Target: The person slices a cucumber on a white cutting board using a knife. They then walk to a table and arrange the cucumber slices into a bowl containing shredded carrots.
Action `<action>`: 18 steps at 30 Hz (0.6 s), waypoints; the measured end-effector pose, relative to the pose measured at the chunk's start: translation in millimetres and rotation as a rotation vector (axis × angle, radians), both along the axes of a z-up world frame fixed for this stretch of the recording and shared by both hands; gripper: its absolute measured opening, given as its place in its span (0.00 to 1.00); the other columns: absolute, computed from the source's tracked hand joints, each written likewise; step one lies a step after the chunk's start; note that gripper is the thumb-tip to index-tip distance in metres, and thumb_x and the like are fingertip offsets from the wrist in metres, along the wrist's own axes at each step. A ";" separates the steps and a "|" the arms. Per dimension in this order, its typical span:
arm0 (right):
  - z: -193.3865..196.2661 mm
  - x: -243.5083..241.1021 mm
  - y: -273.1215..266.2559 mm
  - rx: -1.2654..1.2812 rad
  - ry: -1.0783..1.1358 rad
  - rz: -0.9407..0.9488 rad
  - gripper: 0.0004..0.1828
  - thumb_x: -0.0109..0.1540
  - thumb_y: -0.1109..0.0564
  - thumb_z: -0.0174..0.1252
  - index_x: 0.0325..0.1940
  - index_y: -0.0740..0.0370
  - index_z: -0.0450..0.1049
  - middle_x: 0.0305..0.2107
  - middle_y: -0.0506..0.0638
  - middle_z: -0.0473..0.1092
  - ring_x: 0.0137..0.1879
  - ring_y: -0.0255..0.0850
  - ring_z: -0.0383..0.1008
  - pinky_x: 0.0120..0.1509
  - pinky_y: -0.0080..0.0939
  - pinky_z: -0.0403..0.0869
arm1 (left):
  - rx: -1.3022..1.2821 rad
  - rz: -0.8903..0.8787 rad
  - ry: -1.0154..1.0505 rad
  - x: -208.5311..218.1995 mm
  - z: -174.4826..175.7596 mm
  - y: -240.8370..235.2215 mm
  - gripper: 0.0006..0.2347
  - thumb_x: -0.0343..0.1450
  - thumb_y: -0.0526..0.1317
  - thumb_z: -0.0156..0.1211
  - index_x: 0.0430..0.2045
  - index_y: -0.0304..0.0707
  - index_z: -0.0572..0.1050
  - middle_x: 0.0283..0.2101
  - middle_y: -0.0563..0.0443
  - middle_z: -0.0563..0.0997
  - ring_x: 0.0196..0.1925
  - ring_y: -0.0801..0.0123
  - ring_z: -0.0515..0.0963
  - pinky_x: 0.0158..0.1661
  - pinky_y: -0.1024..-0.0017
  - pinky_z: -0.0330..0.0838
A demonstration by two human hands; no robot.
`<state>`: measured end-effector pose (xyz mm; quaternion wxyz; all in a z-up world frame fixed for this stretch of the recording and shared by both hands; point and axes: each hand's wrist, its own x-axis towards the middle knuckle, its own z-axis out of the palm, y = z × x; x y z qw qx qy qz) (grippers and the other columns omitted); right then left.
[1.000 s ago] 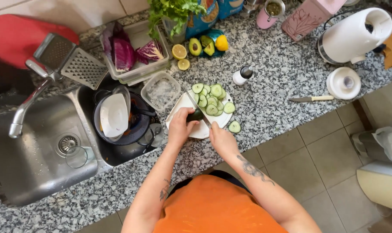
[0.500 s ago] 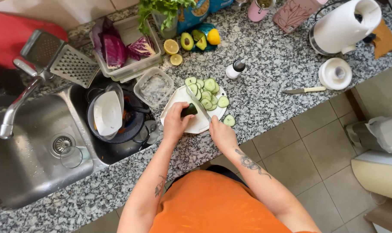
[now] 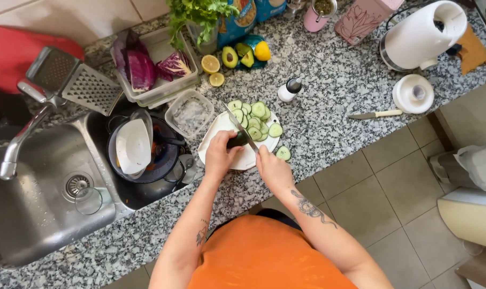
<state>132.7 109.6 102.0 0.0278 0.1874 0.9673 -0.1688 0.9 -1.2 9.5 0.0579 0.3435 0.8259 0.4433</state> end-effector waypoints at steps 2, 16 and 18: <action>1.9 -1.4 -0.7 -0.005 0.000 0.004 0.08 0.66 0.54 0.39 0.37 0.60 0.60 0.17 0.57 0.67 0.23 0.54 0.74 0.22 0.46 0.73 | 0.005 0.005 0.000 -0.9 -1.4 0.3 0.18 0.56 0.42 0.70 0.36 0.47 0.71 0.41 0.54 0.75 0.45 0.59 0.76 0.48 0.65 0.70; -15.4 -19.9 4.1 -0.033 -0.005 0.034 0.08 0.64 0.55 0.40 0.37 0.63 0.60 0.17 0.60 0.69 0.25 0.59 0.74 0.25 0.54 0.74 | -0.006 0.008 0.005 1.0 -5.1 2.0 0.18 0.55 0.41 0.70 0.35 0.47 0.71 0.41 0.56 0.75 0.46 0.60 0.76 0.48 0.65 0.70; -19.4 -12.9 2.0 -0.043 -0.021 0.042 0.08 0.64 0.56 0.41 0.37 0.63 0.61 0.17 0.61 0.69 0.25 0.60 0.75 0.25 0.55 0.74 | -0.005 0.012 -0.002 0.8 -3.5 -0.1 0.18 0.55 0.40 0.70 0.35 0.46 0.71 0.41 0.55 0.75 0.46 0.59 0.76 0.48 0.65 0.71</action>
